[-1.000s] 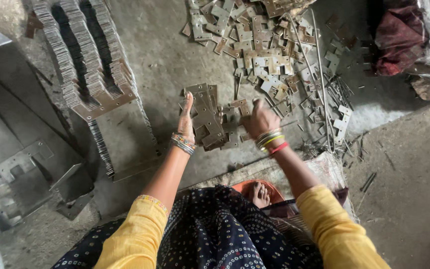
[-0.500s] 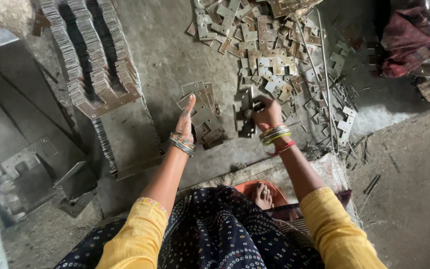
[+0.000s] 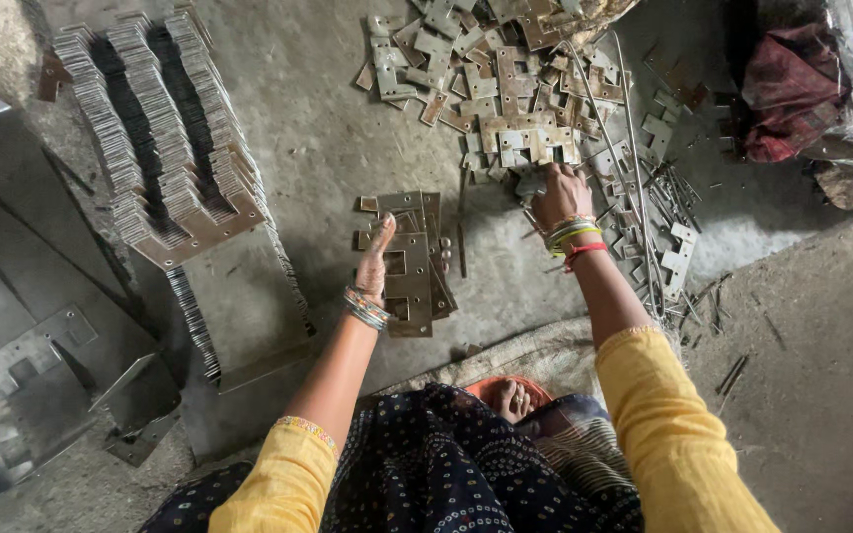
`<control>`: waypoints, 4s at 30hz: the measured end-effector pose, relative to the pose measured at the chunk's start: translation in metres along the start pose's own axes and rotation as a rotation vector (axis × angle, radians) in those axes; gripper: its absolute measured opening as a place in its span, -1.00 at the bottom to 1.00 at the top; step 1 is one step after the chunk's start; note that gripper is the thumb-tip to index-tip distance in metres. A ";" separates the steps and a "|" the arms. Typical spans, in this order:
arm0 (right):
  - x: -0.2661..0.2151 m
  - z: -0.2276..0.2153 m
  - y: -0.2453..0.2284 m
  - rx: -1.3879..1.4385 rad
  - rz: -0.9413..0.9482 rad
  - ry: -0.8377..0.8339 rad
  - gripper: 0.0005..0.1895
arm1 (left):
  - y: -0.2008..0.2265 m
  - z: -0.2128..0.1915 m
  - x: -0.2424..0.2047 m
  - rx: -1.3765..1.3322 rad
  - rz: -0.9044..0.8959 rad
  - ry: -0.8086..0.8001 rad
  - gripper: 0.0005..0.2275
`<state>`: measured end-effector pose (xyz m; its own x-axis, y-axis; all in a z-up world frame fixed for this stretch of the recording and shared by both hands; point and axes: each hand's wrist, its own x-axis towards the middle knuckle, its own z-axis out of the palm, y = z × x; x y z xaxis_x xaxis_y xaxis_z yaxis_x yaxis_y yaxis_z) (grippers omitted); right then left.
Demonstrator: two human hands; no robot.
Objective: The person sits on the floor and sorts small metal pieces by hand, picking them up from a pile and stacking them into neat rows. The person occasionally uses a metal rod to move pieces around.
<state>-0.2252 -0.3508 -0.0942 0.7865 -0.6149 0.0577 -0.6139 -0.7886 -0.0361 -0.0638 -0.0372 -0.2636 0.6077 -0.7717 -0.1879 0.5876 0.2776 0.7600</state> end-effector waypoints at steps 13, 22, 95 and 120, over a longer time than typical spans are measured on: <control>-0.056 -0.103 -0.078 0.203 -0.475 0.155 -0.81 | 0.083 0.070 -0.004 -0.046 -0.560 0.267 -0.44; 0.050 -0.062 -0.011 -0.339 -0.526 0.237 -0.33 | 0.015 0.012 0.008 0.022 -0.139 0.063 -0.44; 0.087 -0.010 0.040 -0.099 -0.107 -0.381 -0.39 | 0.069 0.048 -0.018 -0.483 -0.486 0.073 -0.70; 0.037 -0.094 -0.006 0.623 -0.024 -0.523 -0.67 | 0.116 0.078 -0.050 -0.412 -0.464 -0.015 -0.70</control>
<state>-0.1992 -0.3678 0.0023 0.8237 -0.3994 -0.4026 -0.5670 -0.5659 -0.5986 -0.0678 -0.0113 -0.1171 0.2332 -0.8721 -0.4302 0.9487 0.1068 0.2976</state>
